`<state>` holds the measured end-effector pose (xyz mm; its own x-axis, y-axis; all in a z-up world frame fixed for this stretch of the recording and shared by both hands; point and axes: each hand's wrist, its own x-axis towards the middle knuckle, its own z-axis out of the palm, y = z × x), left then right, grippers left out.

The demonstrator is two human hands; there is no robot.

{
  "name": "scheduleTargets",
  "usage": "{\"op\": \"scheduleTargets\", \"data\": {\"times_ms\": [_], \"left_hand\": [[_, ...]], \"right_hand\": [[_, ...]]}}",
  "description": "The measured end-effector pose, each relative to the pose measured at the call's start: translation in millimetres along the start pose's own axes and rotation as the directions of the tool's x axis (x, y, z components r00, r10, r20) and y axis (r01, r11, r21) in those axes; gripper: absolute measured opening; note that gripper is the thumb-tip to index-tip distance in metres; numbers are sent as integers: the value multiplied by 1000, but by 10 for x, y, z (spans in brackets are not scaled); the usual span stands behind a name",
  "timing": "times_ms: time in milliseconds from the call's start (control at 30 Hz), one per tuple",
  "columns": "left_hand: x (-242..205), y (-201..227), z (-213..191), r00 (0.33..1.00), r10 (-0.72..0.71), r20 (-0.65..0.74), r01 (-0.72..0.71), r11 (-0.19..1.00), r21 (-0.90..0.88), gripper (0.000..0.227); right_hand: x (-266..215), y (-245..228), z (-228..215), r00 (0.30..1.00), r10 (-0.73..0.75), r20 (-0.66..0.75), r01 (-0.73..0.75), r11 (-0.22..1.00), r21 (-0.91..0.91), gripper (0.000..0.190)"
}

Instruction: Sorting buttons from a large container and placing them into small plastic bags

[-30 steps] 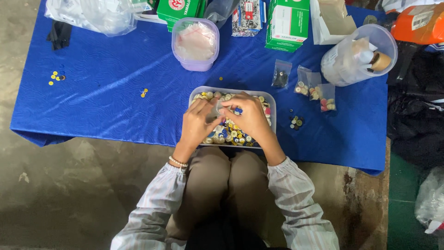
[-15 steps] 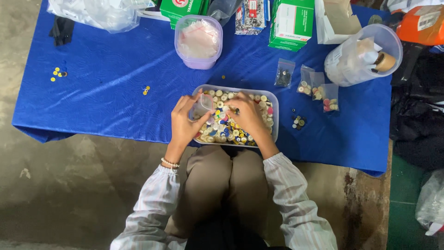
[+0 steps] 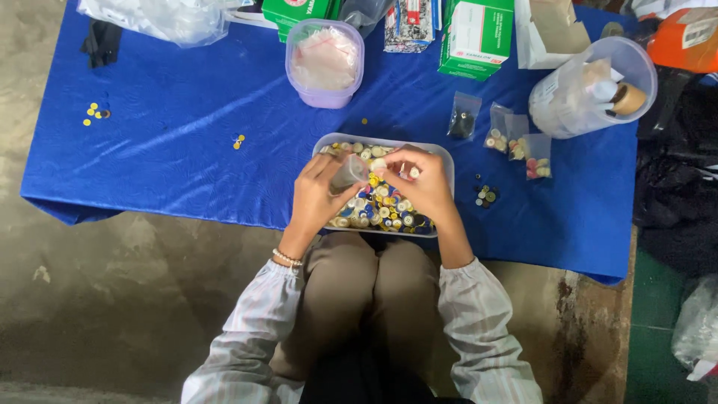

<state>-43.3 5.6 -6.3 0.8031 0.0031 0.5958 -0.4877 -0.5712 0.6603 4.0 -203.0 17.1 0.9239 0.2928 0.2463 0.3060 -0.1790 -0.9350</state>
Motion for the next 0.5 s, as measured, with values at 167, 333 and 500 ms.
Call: {"op": "scheduleTargets", "data": {"times_ms": [167, 333, 500], "left_hand": [[-47, -100, 130, 999, 25, 21, -26, 998, 53, 47], [-62, -114, 118, 1000, 17, 16, -18, 999, 49, 50], [-64, -73, 112, 999, 28, 26, -29, 998, 59, 52]], "right_hand": [[142, -455, 102, 977, -62, 205, 146, 894, -424, 13], [159, -439, 125, 973, -73, 221, 163, 892, -421, 17], [143, -336, 161, 970, -116, 211, 199, 882, -427, 23]]}}
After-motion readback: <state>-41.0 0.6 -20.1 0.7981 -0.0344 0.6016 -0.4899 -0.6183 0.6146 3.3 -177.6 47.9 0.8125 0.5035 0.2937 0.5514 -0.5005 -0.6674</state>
